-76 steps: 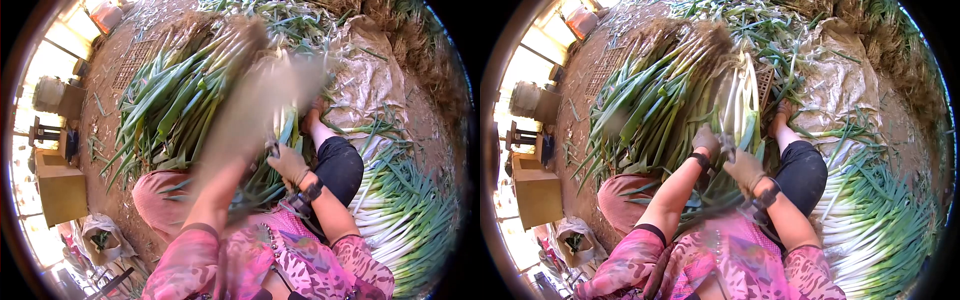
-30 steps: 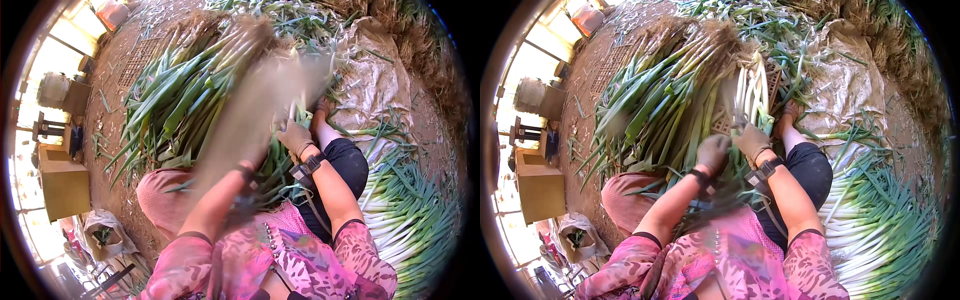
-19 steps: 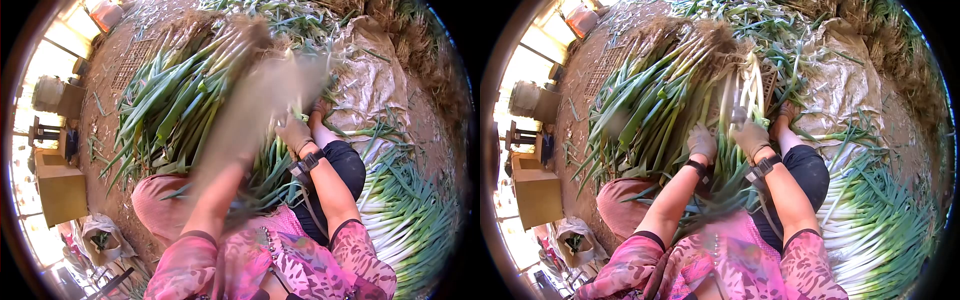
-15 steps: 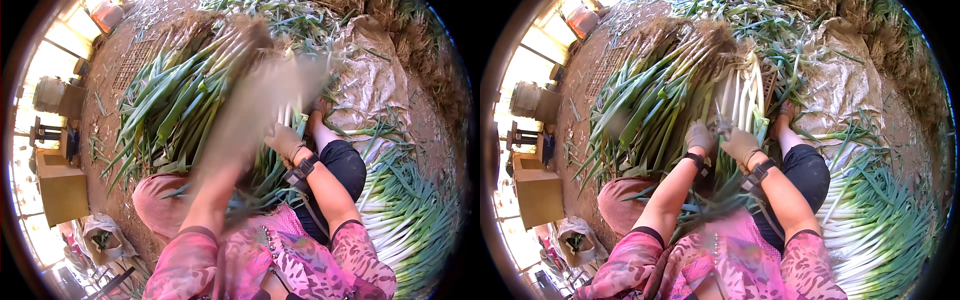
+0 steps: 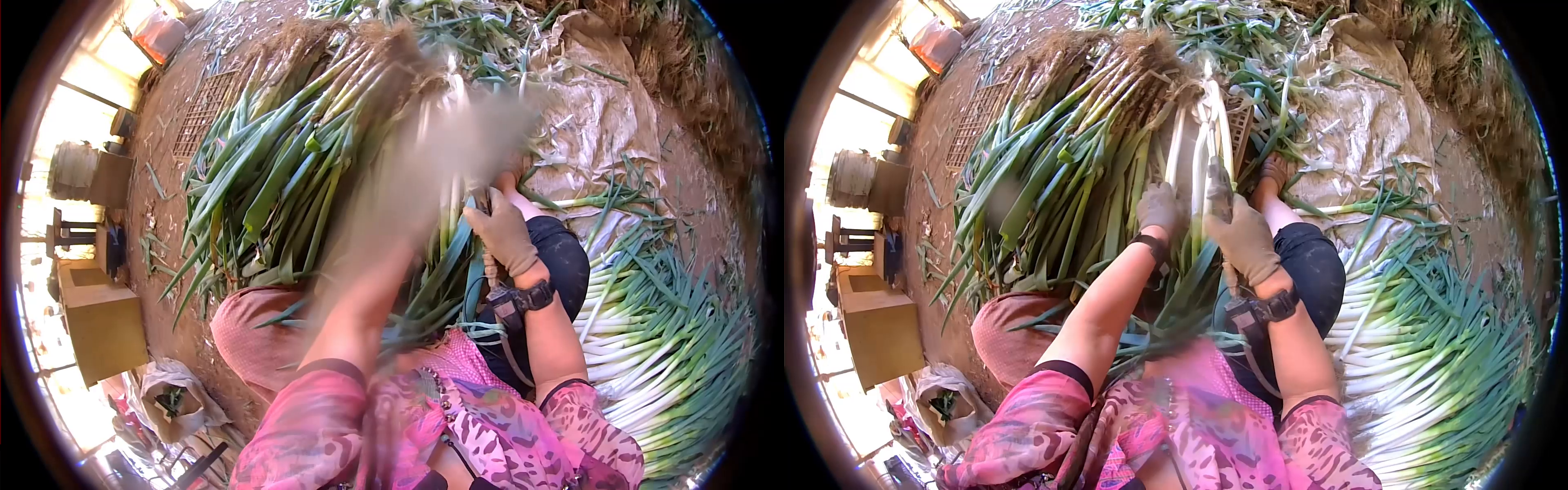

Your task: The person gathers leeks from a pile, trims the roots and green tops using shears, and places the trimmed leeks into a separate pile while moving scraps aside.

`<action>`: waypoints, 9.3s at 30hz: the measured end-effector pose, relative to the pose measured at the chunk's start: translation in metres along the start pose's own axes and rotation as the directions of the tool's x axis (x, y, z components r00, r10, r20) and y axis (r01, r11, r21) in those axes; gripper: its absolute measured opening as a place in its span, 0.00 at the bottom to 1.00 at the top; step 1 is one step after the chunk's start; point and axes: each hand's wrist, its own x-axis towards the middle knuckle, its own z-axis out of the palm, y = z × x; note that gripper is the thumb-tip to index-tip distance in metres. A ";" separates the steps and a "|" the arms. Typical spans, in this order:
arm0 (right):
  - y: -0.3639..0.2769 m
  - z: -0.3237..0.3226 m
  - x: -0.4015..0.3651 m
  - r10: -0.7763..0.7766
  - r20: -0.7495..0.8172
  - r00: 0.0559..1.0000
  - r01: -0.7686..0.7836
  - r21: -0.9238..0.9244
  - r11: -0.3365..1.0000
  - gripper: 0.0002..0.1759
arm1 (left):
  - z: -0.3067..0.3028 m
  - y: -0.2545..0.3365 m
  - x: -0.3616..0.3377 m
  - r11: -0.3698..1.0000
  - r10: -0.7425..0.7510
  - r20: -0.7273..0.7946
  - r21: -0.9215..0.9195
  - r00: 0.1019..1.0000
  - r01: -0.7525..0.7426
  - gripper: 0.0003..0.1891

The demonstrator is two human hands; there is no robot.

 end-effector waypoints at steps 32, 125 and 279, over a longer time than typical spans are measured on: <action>0.010 -0.022 0.004 0.019 -0.021 1.000 -0.015 0.194 0.981 0.31 | -0.310 0.057 -0.002 0.469 0.456 -0.599 -0.467 0.658 -0.750 0.17; -0.001 0.059 0.048 0.059 0.294 0.954 0.002 -0.205 0.979 0.34 | -0.025 -0.049 -0.113 0.779 -0.140 0.203 -0.582 0.969 0.234 0.48; -0.011 0.068 0.002 0.160 0.299 0.941 0.003 -0.480 0.877 0.29 | -0.098 -0.080 -0.053 0.914 0.140 -0.314 -0.325 0.939 -0.244 0.17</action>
